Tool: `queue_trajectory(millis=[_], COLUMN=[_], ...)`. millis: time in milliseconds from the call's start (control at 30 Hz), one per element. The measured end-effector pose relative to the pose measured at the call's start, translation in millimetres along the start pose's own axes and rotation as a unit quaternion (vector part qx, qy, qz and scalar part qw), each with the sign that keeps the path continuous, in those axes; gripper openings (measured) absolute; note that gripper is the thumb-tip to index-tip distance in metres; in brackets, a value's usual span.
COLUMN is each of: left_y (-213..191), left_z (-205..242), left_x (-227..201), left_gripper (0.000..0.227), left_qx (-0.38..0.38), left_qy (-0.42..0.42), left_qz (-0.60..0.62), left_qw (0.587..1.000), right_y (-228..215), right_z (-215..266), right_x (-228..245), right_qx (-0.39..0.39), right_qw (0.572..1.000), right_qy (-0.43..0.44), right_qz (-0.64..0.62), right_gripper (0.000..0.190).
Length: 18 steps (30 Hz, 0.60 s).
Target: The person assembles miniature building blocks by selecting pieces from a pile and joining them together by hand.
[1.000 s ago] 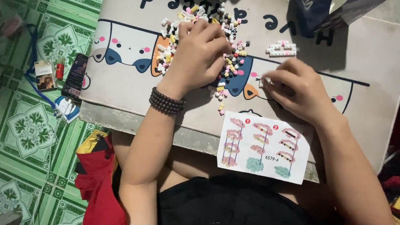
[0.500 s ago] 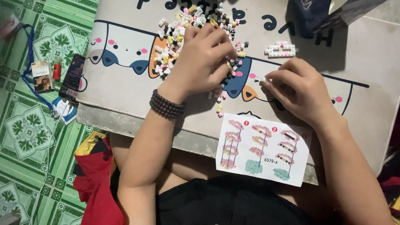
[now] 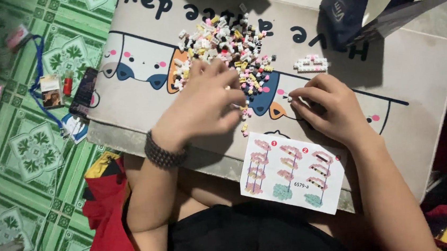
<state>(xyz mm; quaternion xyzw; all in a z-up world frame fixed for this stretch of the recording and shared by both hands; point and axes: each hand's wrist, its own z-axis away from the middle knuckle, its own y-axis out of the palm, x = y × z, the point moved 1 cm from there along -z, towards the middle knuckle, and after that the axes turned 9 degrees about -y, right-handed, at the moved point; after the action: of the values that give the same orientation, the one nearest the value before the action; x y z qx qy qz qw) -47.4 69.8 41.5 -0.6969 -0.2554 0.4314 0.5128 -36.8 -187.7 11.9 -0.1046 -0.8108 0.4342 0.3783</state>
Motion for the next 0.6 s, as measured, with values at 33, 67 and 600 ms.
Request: queue_trajectory(millis=[33, 67, 600], left_y=[4.2, 8.0, 56.4], left_z=[2.1, 4.2, -54.3], left_x=[-4.1, -8.9, -34.5], left_gripper=[0.012, 0.011, 0.018], left_qx=[0.001, -0.023, -0.232], left_qy=[-0.001, 0.01, 0.131], left_qz=[-0.002, -0.021, -0.08], left_qw=[1.0, 0.999, 0.96], right_y=[0.2, 0.1, 0.5], right_z=[0.5, 1.3, 4.6], right_x=[0.5, 0.7, -6.8], right_qx=[-0.001, 0.003, -0.024], right_qw=[1.0, 1.0, 1.0], right_qy=[-0.001, 0.004, -0.006], right_qz=[-0.002, 0.0, -0.008], right_gripper=[0.015, 0.015, 0.015])
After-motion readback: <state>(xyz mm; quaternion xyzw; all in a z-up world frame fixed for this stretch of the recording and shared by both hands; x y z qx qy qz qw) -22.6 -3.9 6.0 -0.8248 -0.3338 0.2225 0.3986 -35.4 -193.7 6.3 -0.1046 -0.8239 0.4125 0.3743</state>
